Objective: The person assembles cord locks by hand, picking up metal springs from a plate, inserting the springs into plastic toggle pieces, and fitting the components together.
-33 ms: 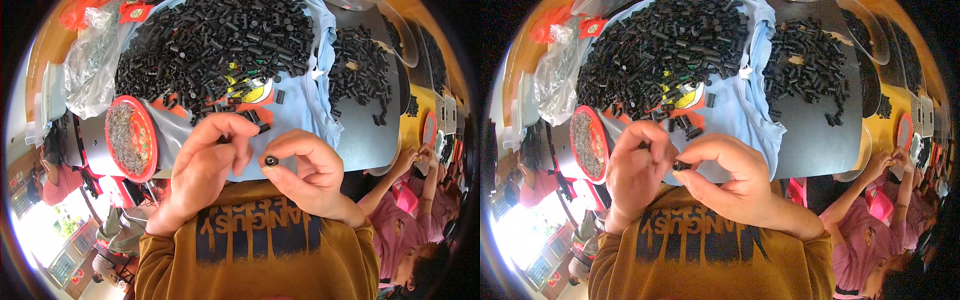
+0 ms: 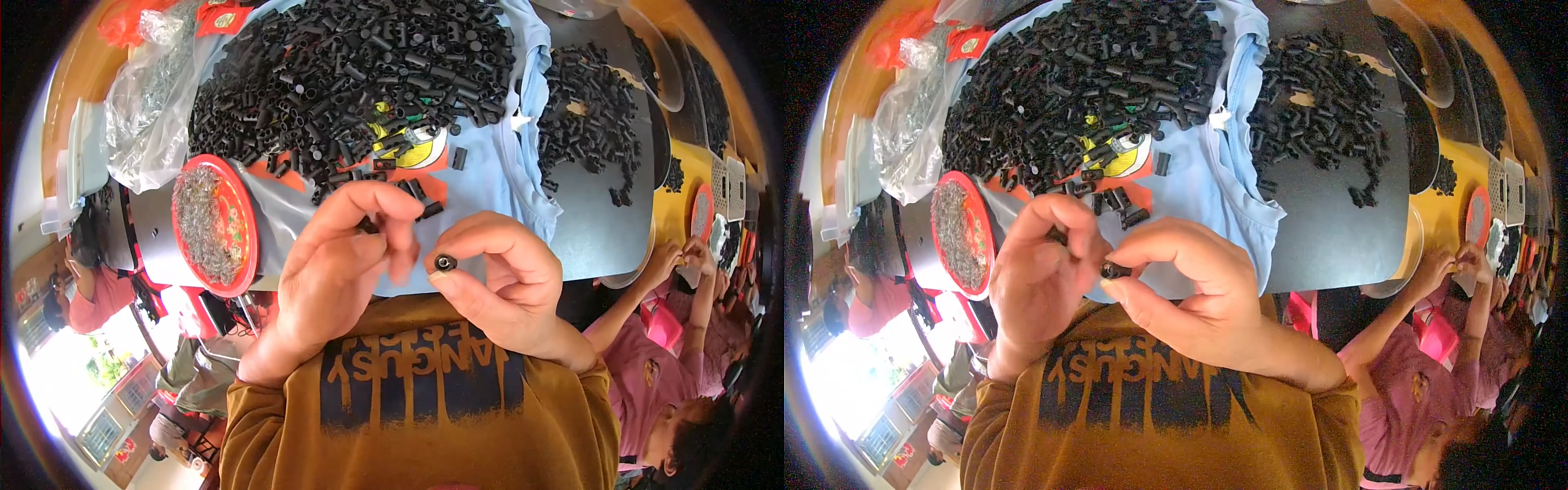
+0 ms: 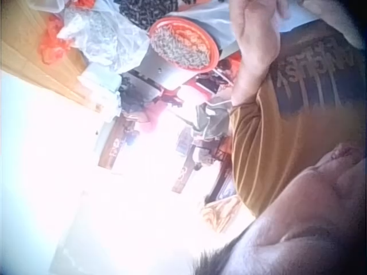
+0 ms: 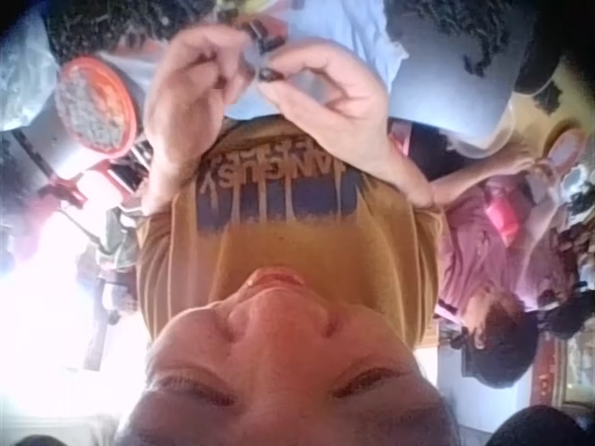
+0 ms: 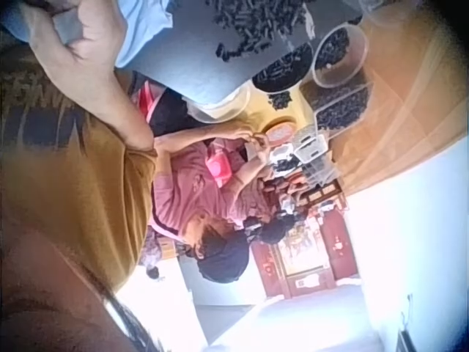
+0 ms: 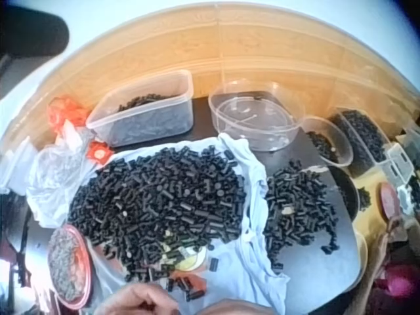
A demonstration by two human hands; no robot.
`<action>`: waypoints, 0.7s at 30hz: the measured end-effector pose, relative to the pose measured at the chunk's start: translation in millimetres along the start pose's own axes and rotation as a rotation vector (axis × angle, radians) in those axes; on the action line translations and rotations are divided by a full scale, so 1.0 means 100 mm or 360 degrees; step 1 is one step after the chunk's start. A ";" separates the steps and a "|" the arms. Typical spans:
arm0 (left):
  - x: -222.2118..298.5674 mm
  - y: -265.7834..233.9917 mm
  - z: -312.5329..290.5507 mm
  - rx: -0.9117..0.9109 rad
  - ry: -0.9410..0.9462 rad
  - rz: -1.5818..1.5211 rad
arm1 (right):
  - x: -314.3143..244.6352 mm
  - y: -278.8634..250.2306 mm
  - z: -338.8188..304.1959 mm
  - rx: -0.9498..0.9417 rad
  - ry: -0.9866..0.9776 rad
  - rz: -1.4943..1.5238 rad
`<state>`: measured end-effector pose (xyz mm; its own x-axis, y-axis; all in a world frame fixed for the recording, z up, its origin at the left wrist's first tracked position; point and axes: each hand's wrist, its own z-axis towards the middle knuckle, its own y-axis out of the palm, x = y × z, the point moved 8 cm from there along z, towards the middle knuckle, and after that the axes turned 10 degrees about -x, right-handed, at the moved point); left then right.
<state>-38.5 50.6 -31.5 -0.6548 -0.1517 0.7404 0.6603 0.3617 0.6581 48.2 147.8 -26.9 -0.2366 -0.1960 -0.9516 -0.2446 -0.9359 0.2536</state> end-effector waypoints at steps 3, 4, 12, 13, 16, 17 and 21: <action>0.02 0.03 0.03 -0.0053 0.0010 -0.0114 | -0.01 -0.02 -0.02 -0.0001 -0.0010 -0.0018; 0.04 0.03 0.03 -0.0061 0.0057 -0.0069 | -0.01 -0.01 -0.02 -0.0006 -0.0010 -0.0017; 0.18 0.16 0.02 -0.0128 0.0465 0.0807 | 0.07 0.03 0.03 0.0035 0.0047 0.0128; 0.17 0.16 0.01 -0.0133 0.0464 0.0804 | 0.06 0.05 0.04 0.0039 0.0047 0.0125; 0.04 0.20 0.03 -0.0260 0.0303 0.0758 | 0.07 0.12 0.09 -0.0014 0.0095 0.0330; 0.03 0.21 0.03 -0.0272 0.0301 0.0767 | 0.08 0.12 0.09 -0.0014 0.0095 0.0329; 0.00 0.20 0.05 -0.0339 0.0300 0.0770 | 0.11 0.14 0.06 -0.0057 0.0096 0.0484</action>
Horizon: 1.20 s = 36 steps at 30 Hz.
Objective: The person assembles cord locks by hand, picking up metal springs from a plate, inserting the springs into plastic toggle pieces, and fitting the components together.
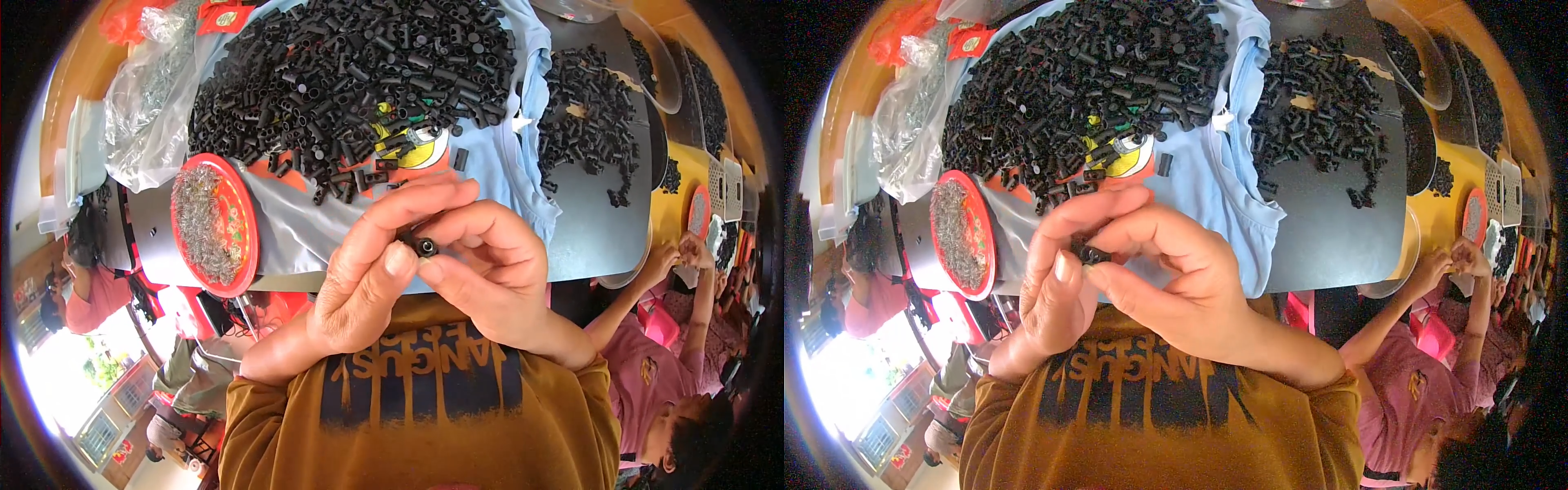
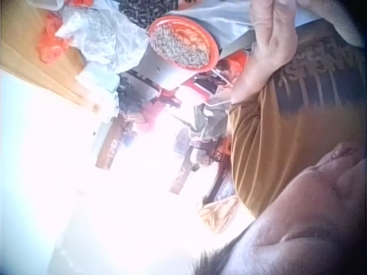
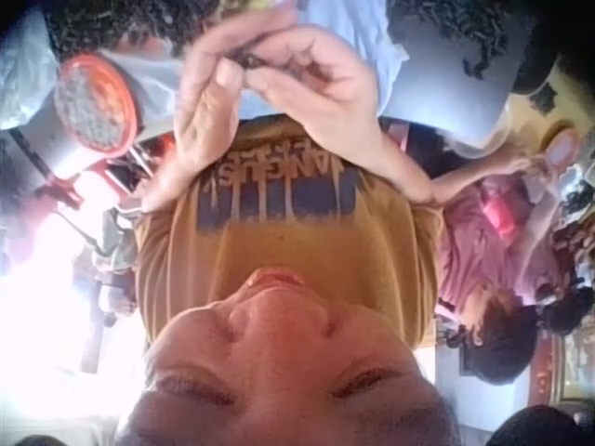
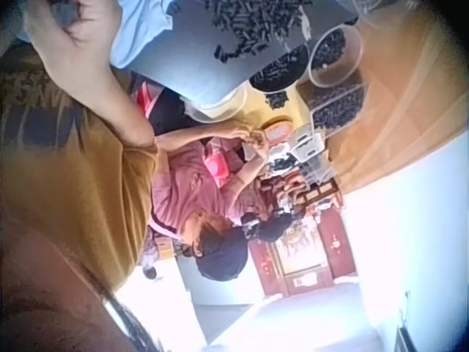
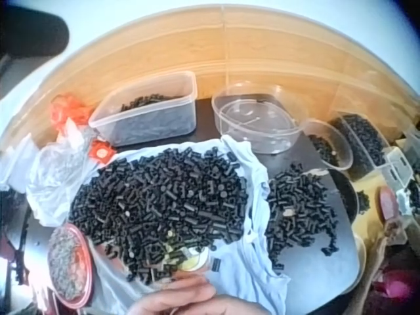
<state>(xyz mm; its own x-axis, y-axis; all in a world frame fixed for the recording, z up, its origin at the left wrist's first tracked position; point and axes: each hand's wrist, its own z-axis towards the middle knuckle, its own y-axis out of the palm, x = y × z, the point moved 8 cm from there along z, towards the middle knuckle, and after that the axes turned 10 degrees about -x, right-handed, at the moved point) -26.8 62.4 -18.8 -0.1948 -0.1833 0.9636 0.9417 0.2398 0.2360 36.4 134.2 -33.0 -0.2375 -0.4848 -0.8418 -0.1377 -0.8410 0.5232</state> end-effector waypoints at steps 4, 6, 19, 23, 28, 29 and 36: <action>-0.03 0.03 0.00 -0.0003 -0.0089 0.0031 | 0.02 0.00 -0.02 -0.0004 0.0010 0.0088; -0.03 0.03 -0.01 0.0016 -0.0093 0.0056 | 0.03 -0.02 -0.02 -0.0022 0.0019 0.0081; 0.13 0.05 0.06 -0.0258 -0.0001 0.1254 | 0.00 -0.02 -0.03 0.0026 0.0067 0.0153; 0.11 0.05 0.06 -0.0258 -0.0006 0.1164 | 0.00 -0.02 -0.04 0.0039 0.0089 0.0164; 0.06 0.07 0.00 -0.0162 0.0033 0.1130 | 0.00 -0.01 -0.03 -0.0029 0.0057 0.0183; 0.07 0.04 -0.02 -0.0024 0.0089 0.0879 | -0.01 -0.01 -0.03 -0.0028 0.0056 0.0183; 0.03 0.00 -0.03 0.0002 -0.0117 0.0891 | 0.01 -0.03 -0.05 0.0012 0.0107 0.0166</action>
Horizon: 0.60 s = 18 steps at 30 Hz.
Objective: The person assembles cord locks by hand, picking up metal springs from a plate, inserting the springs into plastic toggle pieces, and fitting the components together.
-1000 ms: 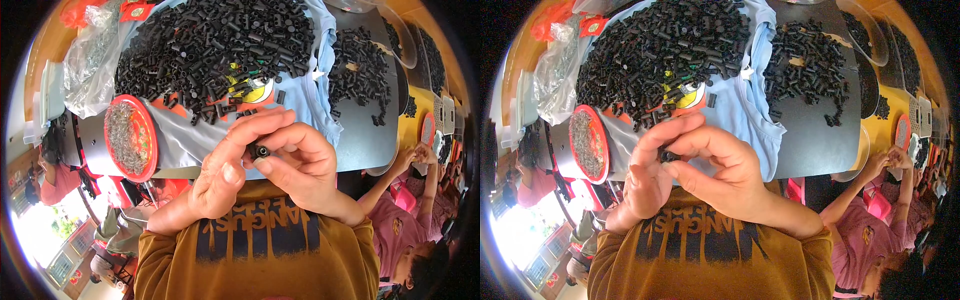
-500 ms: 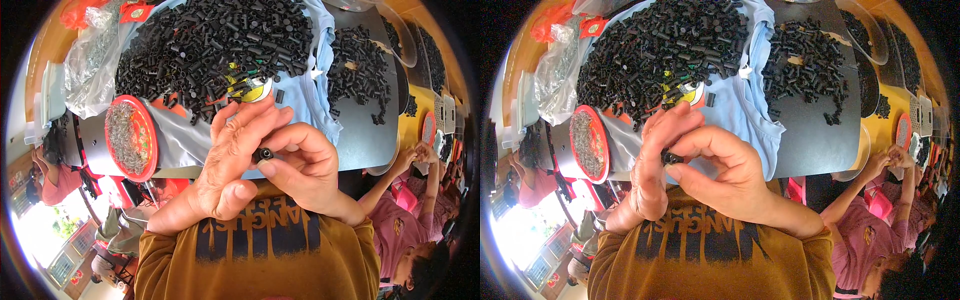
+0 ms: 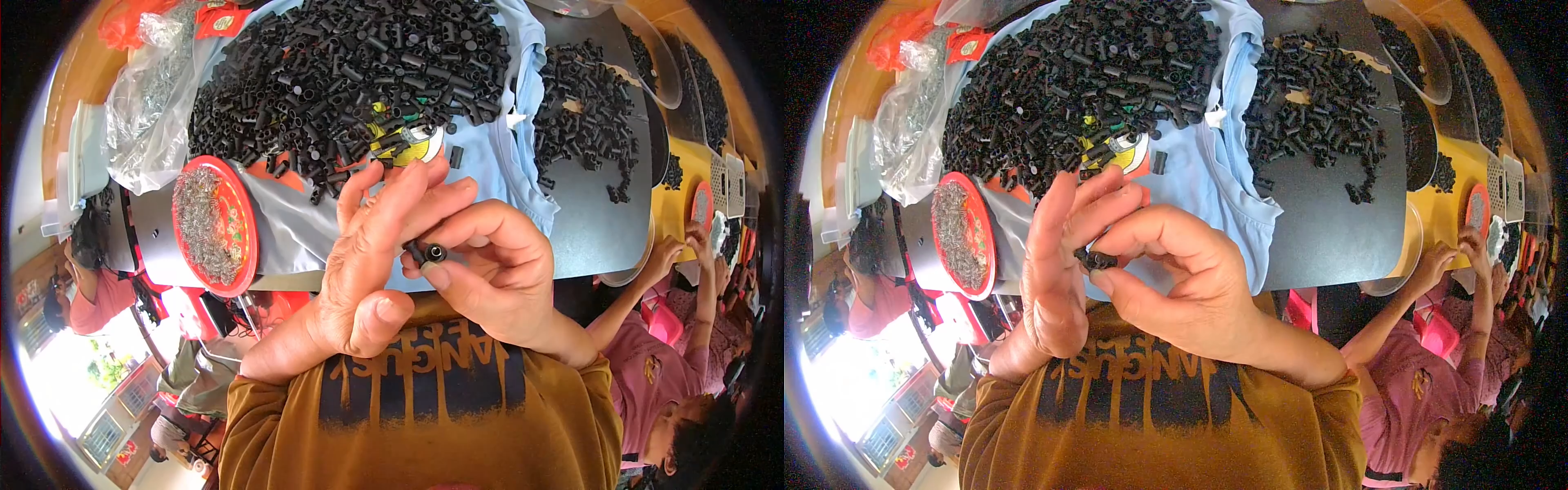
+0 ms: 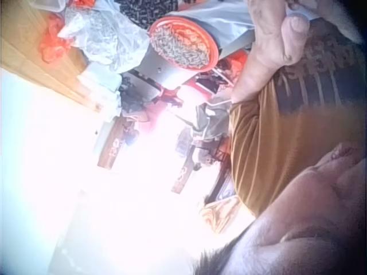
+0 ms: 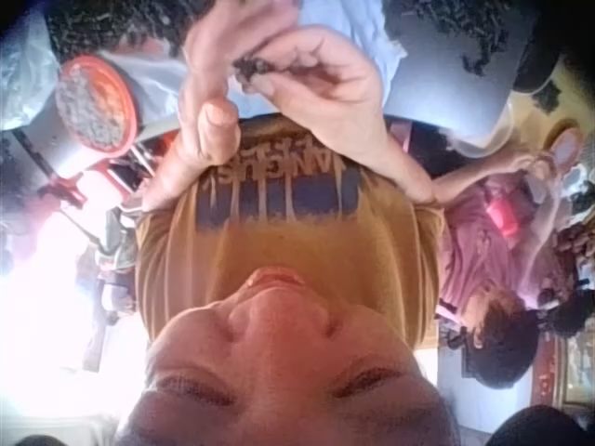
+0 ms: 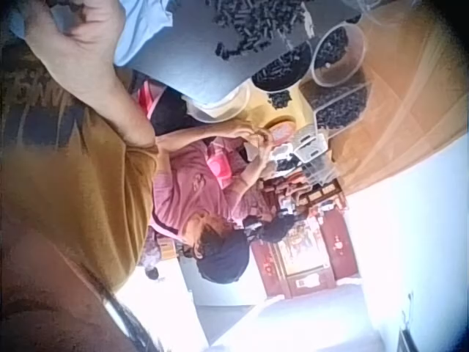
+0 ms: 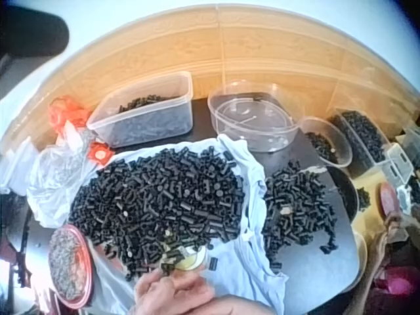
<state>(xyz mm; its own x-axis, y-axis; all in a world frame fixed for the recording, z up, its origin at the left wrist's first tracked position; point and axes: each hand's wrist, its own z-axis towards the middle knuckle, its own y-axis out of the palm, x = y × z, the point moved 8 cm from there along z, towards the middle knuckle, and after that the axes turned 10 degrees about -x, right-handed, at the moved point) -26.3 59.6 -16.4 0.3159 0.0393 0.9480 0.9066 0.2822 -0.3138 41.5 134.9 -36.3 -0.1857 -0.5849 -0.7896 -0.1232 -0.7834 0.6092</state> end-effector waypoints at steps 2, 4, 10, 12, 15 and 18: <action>0.04 -0.01 0.02 0.0028 0.0105 -0.0012 | 0.01 0.00 0.00 -0.0001 0.0002 0.0008; 0.05 -0.03 0.02 0.0019 0.0131 -0.0049 | 0.02 0.00 0.00 0.0011 0.0011 0.0015; 0.13 -0.17 0.05 0.0105 0.0176 0.0072 | 0.01 -0.04 -0.01 -0.0010 -0.0039 -0.0027; 0.24 -0.22 0.06 0.0194 0.0217 0.0366 | -0.01 -0.04 -0.01 0.0032 -0.0049 -0.0071; 0.14 -0.24 -0.02 0.0242 0.0130 0.0295 | -0.02 -0.06 0.00 0.0072 -0.0060 -0.0136; 0.11 -0.27 -0.03 0.0231 0.0070 0.0134 | -0.03 -0.05 -0.02 0.0062 -0.0070 -0.0146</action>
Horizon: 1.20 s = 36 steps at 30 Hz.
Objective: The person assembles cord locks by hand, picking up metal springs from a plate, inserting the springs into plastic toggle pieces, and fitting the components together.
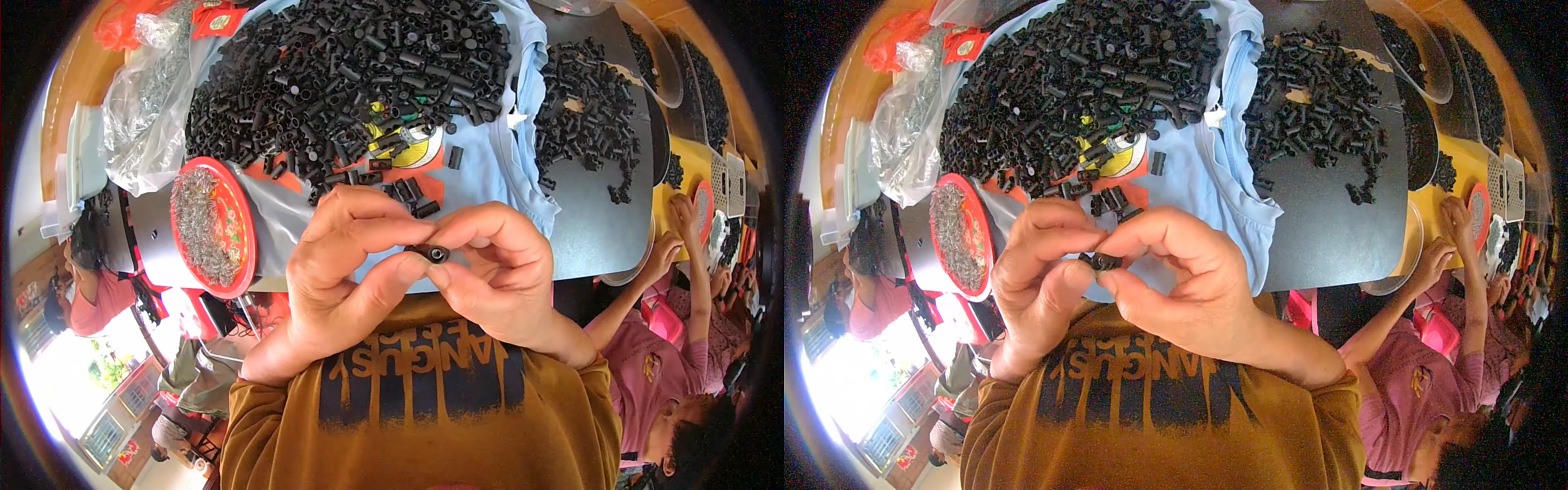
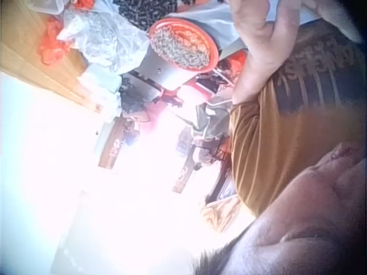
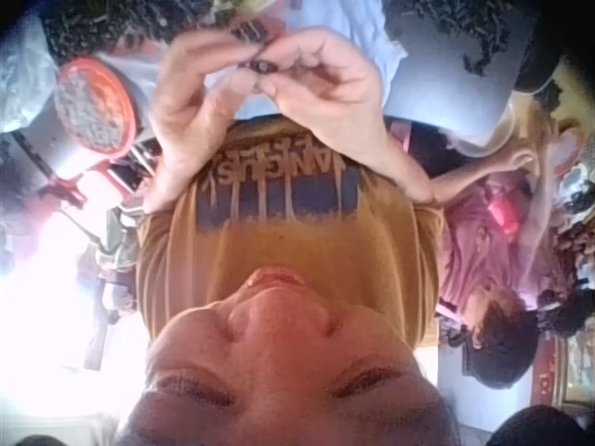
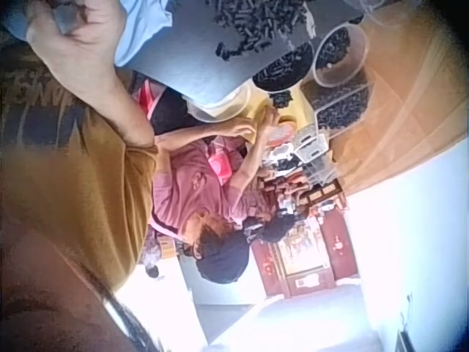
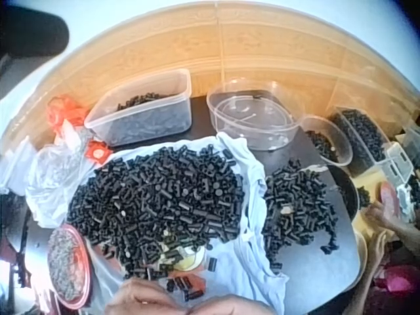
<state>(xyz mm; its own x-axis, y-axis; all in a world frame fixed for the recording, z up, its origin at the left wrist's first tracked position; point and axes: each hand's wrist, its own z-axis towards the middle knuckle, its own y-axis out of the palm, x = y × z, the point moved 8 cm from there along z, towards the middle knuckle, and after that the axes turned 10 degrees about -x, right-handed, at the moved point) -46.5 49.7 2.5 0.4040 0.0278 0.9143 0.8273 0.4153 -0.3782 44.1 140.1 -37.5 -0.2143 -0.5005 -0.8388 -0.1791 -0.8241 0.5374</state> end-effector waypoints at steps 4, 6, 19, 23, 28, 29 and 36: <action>-0.01 0.00 0.01 -0.0045 -0.0094 -0.0076 | 0.00 0.00 0.01 -0.0010 0.0000 0.0020; -0.01 0.00 0.00 -0.0047 -0.0078 -0.0059 | 0.01 0.00 0.00 -0.0005 0.0029 0.0045; 0.09 -0.07 0.02 0.0034 0.0058 -0.0030 | 0.04 -0.01 -0.05 0.0047 0.0085 -0.0088; 0.12 -0.04 0.04 -0.0006 0.0052 -0.0009 | 0.01 -0.02 -0.05 0.0078 0.0020 -0.0165; 0.22 -0.04 0.07 -0.0038 0.0106 0.0330 | -0.08 -0.04 -0.05 0.0087 -0.0081 -0.0464; 0.23 -0.04 0.06 -0.0039 0.0105 0.0331 | -0.08 -0.05 -0.04 0.0088 -0.0081 -0.0462; 0.27 -0.04 0.08 -0.0142 0.0115 0.0488 | -0.16 -0.02 -0.04 0.0039 -0.0192 -0.0646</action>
<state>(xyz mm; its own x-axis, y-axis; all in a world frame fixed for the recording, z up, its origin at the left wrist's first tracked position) -41.5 55.8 29.9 0.6635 0.0733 0.7446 0.6927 0.3159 -0.6484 52.3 148.9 -25.4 -0.2320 -0.1009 -0.9675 -0.2947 -0.9406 0.1688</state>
